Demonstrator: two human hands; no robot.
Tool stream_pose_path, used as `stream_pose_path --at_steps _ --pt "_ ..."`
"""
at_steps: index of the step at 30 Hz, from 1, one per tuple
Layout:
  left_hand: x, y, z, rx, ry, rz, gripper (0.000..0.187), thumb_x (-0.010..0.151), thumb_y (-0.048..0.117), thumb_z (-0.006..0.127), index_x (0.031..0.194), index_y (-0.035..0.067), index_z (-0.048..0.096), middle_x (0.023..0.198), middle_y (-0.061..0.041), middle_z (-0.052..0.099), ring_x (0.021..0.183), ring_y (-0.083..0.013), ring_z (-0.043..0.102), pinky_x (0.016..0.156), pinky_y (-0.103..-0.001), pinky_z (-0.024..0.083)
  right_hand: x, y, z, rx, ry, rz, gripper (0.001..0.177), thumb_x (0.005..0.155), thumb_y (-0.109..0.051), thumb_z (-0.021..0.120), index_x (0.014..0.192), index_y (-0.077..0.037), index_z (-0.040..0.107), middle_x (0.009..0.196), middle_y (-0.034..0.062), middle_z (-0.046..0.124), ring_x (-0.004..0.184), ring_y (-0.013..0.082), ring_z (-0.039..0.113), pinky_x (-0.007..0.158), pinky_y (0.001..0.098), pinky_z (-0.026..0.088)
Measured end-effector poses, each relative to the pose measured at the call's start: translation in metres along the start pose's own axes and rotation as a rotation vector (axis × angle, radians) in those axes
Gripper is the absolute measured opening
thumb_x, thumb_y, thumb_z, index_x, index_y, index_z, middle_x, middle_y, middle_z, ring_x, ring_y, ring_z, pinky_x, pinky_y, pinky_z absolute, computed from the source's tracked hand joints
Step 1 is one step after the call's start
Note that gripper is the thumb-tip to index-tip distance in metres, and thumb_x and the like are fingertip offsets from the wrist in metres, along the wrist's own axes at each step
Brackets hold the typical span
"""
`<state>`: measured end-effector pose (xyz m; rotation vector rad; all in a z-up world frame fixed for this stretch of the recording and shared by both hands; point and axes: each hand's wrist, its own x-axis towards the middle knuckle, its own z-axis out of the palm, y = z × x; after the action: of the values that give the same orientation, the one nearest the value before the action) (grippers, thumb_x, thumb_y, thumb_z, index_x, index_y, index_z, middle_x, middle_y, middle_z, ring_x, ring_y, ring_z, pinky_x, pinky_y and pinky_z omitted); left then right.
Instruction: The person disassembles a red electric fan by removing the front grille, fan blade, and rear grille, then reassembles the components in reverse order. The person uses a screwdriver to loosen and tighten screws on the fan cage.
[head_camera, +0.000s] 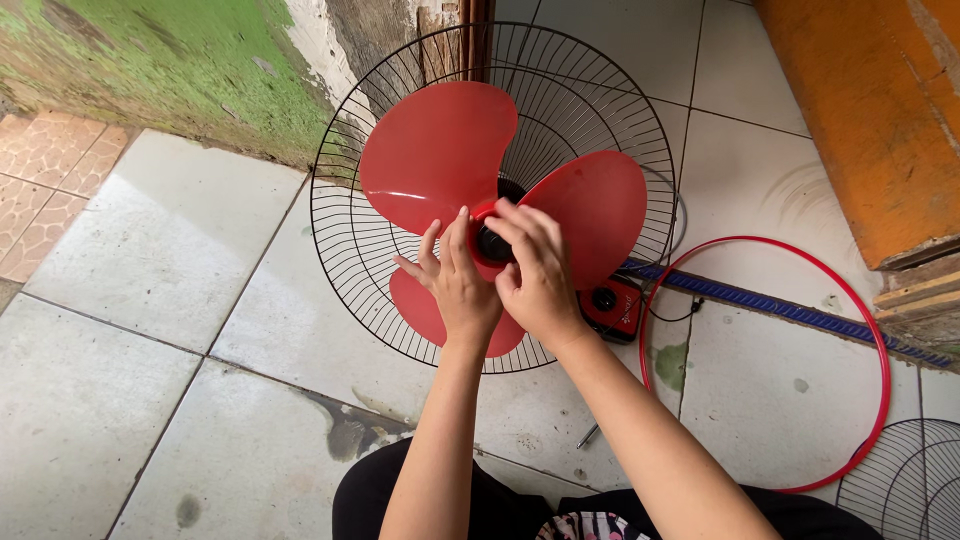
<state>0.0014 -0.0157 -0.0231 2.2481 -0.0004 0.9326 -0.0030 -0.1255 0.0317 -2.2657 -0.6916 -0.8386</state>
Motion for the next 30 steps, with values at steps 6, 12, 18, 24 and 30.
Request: stream_pose_path --at_steps 6,12,18,24,30 --pt "-0.0004 -0.0004 0.0012 0.055 -0.008 -0.009 0.080 0.083 0.013 0.073 0.155 0.018 0.038 0.133 0.002 0.060 0.147 -0.0273 0.038 0.121 -0.074 -0.007 0.0070 -0.0040 -0.0004 0.012 -0.059 0.166 0.058 0.085 -0.005 0.077 0.138 -0.014 0.055 0.118 0.0008 0.067 0.121 0.0266 0.056 0.108 0.0446 0.041" --pt "-0.0008 0.0006 0.0001 0.030 -0.015 -0.014 0.082 0.080 0.014 0.074 0.154 0.018 0.039 0.132 0.001 0.060 0.146 -0.0280 0.038 0.120 -0.073 -0.007 0.0055 -0.0064 -0.0033 0.004 0.073 0.081 0.072 0.076 -0.009 0.079 0.142 -0.008 0.048 0.125 0.0154 0.060 0.122 0.0342 0.049 0.108 0.0463 0.037" --pt "-0.0002 0.0010 -0.0003 0.013 0.007 0.000 0.080 0.082 0.017 0.075 0.153 0.018 0.039 0.134 0.001 0.060 0.146 -0.0282 0.038 0.120 -0.074 -0.007 0.0044 -0.0070 0.0005 -0.085 0.024 0.032 0.070 0.081 0.006 0.067 0.145 -0.017 0.051 0.132 0.0010 0.070 0.133 0.0263 0.054 0.117 0.0427 0.040" --pt "-0.0016 0.0008 0.0007 0.065 -0.010 -0.012 0.079 0.083 0.015 0.074 0.154 0.019 0.040 0.137 0.003 0.060 0.148 -0.0276 0.038 0.121 -0.075 -0.006 0.0001 -0.0024 0.0029 -0.034 -0.054 0.246 0.070 0.081 -0.012 0.082 0.144 -0.013 0.051 0.113 0.0015 0.063 0.118 0.0267 0.053 0.104 0.0463 0.039" --pt "-0.0022 0.0004 0.0024 0.026 -0.002 -0.015 0.080 0.080 0.014 0.073 0.152 0.017 0.039 0.138 0.001 0.058 0.146 -0.0277 0.037 0.119 -0.075 -0.006 0.0002 -0.0013 0.0023 -0.094 0.047 0.068 0.075 0.076 0.004 0.067 0.147 -0.014 0.050 0.142 0.0094 0.062 0.135 0.0308 0.050 0.117 0.0446 0.038"
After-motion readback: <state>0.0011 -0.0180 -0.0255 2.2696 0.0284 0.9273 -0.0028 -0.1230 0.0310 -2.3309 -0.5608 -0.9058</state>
